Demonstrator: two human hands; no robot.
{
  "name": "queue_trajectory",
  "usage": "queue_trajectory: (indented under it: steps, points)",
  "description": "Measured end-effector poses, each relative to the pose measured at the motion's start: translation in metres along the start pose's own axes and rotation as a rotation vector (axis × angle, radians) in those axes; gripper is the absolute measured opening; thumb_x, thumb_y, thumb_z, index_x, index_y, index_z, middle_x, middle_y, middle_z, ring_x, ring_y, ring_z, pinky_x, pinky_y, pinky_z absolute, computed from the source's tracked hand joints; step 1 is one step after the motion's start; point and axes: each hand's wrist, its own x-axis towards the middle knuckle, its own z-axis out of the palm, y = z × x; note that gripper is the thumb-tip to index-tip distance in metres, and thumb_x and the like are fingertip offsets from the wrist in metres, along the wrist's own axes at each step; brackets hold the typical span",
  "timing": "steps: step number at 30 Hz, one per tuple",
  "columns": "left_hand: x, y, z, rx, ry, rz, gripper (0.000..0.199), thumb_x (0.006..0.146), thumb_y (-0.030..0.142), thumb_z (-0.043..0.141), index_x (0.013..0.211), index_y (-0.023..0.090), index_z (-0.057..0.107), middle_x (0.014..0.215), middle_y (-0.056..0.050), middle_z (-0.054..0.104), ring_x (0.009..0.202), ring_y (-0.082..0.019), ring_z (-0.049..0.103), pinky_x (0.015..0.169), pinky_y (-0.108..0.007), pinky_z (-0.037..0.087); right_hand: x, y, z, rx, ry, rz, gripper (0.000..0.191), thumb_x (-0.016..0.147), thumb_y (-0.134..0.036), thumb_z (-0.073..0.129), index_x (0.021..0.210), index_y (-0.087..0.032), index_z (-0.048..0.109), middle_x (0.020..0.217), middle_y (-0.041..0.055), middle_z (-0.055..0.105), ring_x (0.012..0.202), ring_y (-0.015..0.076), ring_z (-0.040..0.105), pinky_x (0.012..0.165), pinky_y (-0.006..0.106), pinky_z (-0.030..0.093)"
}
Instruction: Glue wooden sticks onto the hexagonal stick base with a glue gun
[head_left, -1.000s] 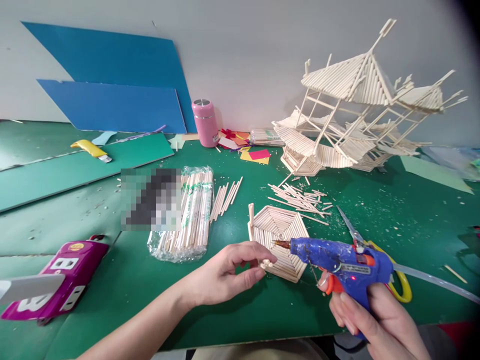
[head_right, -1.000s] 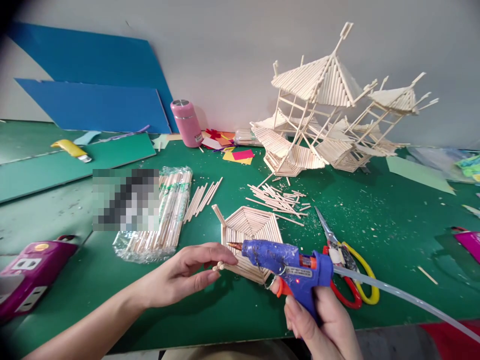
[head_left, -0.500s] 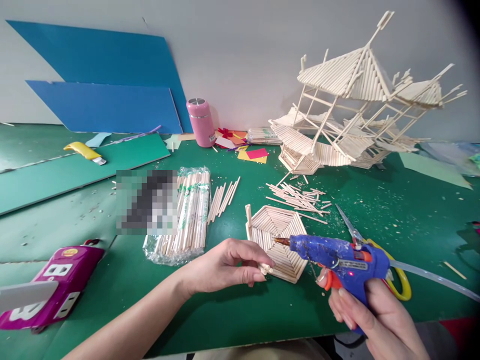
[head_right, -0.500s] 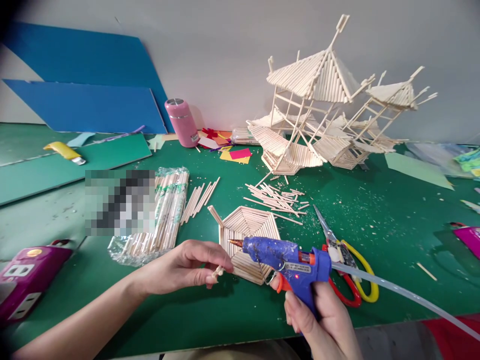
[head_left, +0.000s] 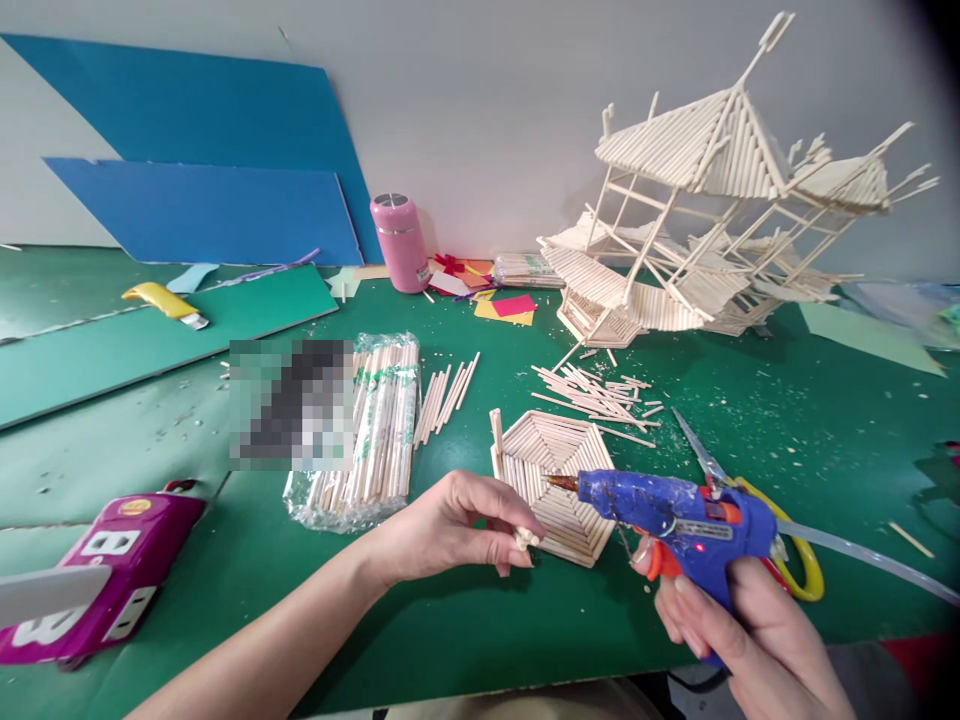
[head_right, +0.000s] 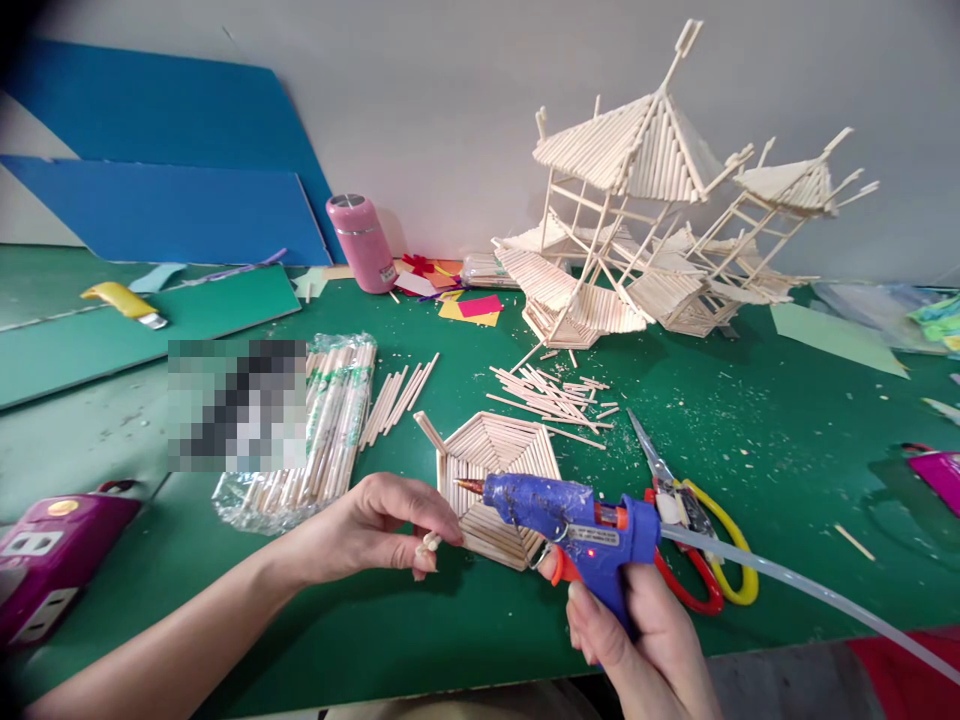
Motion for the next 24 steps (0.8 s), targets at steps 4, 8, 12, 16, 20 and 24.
queue_trajectory:
  steps: [4, 8, 12, 16, 20, 24]
  points:
    - [0.0015, -0.0016, 0.0, -0.024, 0.021, -0.001, 0.02, 0.067, 0.008, 0.068, 0.086, 0.014, 0.071, 0.079, -0.005, 0.063, 0.057, -0.007, 0.06, 0.052, -0.017, 0.052, 0.0, -0.0006, 0.001, -0.002, -0.01, -0.004, 0.02, 0.082, -0.034, 0.054, 0.07, -0.022, 0.045, 0.056, -0.0027, 0.049, 0.053, 0.0112, 0.049, 0.051, 0.023, 0.045]
    - [0.0027, -0.0026, 0.0002, -0.038, 0.029, 0.003, 0.018, 0.067, 0.008, 0.068, 0.084, 0.013, 0.072, 0.077, -0.004, 0.063, 0.057, -0.007, 0.061, 0.051, -0.017, 0.053, 0.0006, -0.0025, 0.0035, -0.014, -0.002, -0.008, 0.02, 0.082, -0.034, 0.054, 0.069, -0.021, 0.045, 0.056, -0.0026, 0.047, 0.054, 0.0114, 0.049, 0.051, 0.024, 0.045]
    - [0.003, -0.0019, 0.0011, -0.046, 0.039, 0.01, 0.016, 0.067, 0.01, 0.069, 0.083, 0.014, 0.072, 0.076, -0.004, 0.064, 0.058, -0.009, 0.063, 0.051, -0.018, 0.054, 0.0005, -0.005, 0.0051, -0.023, -0.013, -0.012, 0.018, 0.082, -0.035, 0.053, 0.073, -0.021, 0.047, 0.056, -0.002, 0.048, 0.053, 0.0122, 0.048, 0.05, 0.025, 0.044]
    - [0.0028, -0.0006, 0.0017, -0.05, 0.063, 0.0, 0.015, 0.067, 0.014, 0.07, 0.082, 0.014, 0.072, 0.076, -0.004, 0.065, 0.057, -0.009, 0.062, 0.051, -0.018, 0.054, 0.0003, -0.0073, 0.0053, -0.032, -0.025, -0.015, 0.016, 0.083, -0.037, 0.052, 0.082, -0.021, 0.05, 0.057, -0.0014, 0.05, 0.052, 0.0129, 0.048, 0.049, 0.026, 0.043]
    - [0.0021, -0.0026, 0.0009, -0.057, 0.077, 0.0, 0.015, 0.067, 0.018, 0.071, 0.081, 0.013, 0.072, 0.076, -0.005, 0.065, 0.056, -0.01, 0.062, 0.051, -0.021, 0.055, 0.0017, -0.0089, 0.006, -0.044, -0.012, -0.008, 0.017, 0.08, -0.038, 0.055, 0.084, -0.021, 0.052, 0.058, -0.0009, 0.052, 0.052, 0.0134, 0.049, 0.049, 0.026, 0.044]
    - [0.001, -0.0066, -0.0002, -0.054, 0.081, 0.012, 0.015, 0.067, 0.017, 0.071, 0.081, 0.013, 0.071, 0.077, -0.005, 0.065, 0.057, -0.01, 0.062, 0.053, -0.023, 0.055, 0.0019, -0.0089, 0.0069, -0.034, 0.013, -0.011, 0.017, 0.08, -0.037, 0.056, 0.077, -0.021, 0.052, 0.055, -0.0014, 0.05, 0.051, 0.0126, 0.048, 0.048, 0.025, 0.044]
